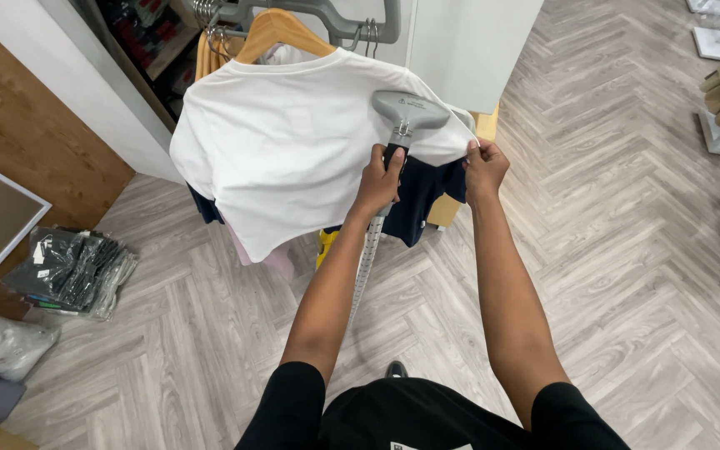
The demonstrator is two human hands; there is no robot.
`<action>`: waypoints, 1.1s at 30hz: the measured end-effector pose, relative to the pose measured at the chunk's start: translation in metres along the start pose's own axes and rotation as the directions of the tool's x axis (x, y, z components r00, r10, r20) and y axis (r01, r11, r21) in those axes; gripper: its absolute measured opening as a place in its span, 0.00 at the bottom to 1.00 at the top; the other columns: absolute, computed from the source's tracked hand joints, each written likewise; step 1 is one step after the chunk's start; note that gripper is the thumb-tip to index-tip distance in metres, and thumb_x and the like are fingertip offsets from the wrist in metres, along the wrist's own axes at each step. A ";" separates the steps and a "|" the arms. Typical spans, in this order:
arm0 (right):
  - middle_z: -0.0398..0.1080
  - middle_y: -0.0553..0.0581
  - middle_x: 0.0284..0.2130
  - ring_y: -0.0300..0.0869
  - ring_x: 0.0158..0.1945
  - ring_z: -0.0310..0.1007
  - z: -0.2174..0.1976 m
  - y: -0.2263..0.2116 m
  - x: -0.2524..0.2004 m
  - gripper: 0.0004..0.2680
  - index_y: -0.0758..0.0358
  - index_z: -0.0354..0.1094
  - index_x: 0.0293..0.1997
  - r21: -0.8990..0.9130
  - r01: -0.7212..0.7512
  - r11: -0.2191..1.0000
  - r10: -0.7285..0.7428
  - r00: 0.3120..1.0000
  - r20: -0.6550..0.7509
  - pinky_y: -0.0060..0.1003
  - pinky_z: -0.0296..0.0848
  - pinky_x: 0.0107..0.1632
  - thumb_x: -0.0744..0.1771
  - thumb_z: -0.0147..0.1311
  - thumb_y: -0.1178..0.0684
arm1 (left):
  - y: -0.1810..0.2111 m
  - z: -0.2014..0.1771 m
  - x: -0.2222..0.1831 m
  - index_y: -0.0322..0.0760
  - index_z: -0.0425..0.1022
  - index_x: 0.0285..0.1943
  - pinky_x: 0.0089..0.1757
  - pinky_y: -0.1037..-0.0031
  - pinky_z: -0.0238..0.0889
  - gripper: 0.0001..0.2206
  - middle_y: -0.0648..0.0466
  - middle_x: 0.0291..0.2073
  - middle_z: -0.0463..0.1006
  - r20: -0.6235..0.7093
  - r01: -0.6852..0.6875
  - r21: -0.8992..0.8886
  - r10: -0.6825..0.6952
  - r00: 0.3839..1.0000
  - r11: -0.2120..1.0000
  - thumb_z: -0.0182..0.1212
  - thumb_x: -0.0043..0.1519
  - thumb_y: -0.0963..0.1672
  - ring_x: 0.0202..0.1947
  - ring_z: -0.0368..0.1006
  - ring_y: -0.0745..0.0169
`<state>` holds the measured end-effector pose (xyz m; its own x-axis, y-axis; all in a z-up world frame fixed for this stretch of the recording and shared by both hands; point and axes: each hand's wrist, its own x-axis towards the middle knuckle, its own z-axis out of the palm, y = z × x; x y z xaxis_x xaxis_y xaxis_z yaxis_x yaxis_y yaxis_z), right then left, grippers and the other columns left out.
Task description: Using a handheld garment steamer to remove wrinkles from a t-shirt hanging on a retail rack.
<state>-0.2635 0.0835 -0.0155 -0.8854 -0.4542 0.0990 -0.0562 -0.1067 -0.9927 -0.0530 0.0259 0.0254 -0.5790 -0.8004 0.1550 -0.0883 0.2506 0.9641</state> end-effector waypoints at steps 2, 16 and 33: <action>0.71 0.47 0.32 0.32 0.39 0.73 -0.001 0.002 0.007 0.03 0.57 0.73 0.43 0.051 0.016 0.999 -0.016 1.000 0.002 0.21 0.75 0.37 0.69 0.57 0.53 | -0.014 0.006 0.000 0.29 0.60 0.58 0.24 0.72 0.73 0.27 0.45 0.25 0.75 0.067 0.074 0.081 -0.079 0.995 0.994 0.40 0.70 0.58 0.18 0.76 0.58; 0.71 0.45 0.30 0.31 0.38 0.70 -0.009 -0.010 -0.001 0.05 0.56 0.76 0.44 -0.030 0.059 0.998 -0.059 0.998 0.005 0.23 0.73 0.39 0.71 0.52 0.52 | 0.002 0.003 -0.011 0.30 0.61 0.58 0.26 0.72 0.72 0.25 0.44 0.26 0.75 0.058 0.084 0.104 -0.091 0.994 0.991 0.39 0.71 0.56 0.20 0.77 0.57; 0.71 0.48 0.29 0.33 0.36 0.71 -0.001 -0.007 -0.001 0.06 0.58 0.74 0.42 -0.010 0.080 0.997 -0.080 0.996 -0.029 0.23 0.73 0.36 0.71 0.48 0.54 | -0.005 -0.024 -0.008 0.31 0.61 0.56 0.22 0.74 0.70 0.23 0.47 0.23 0.75 -0.115 0.057 0.037 -0.053 0.992 0.998 0.42 0.70 0.55 0.16 0.74 0.60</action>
<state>-0.2628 0.0852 -0.0085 -0.8911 -0.4183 0.1759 -0.1312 -0.1335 -0.9823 -0.0286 0.0185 0.0241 -0.4769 -0.8696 0.1278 -0.1514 0.2245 0.9626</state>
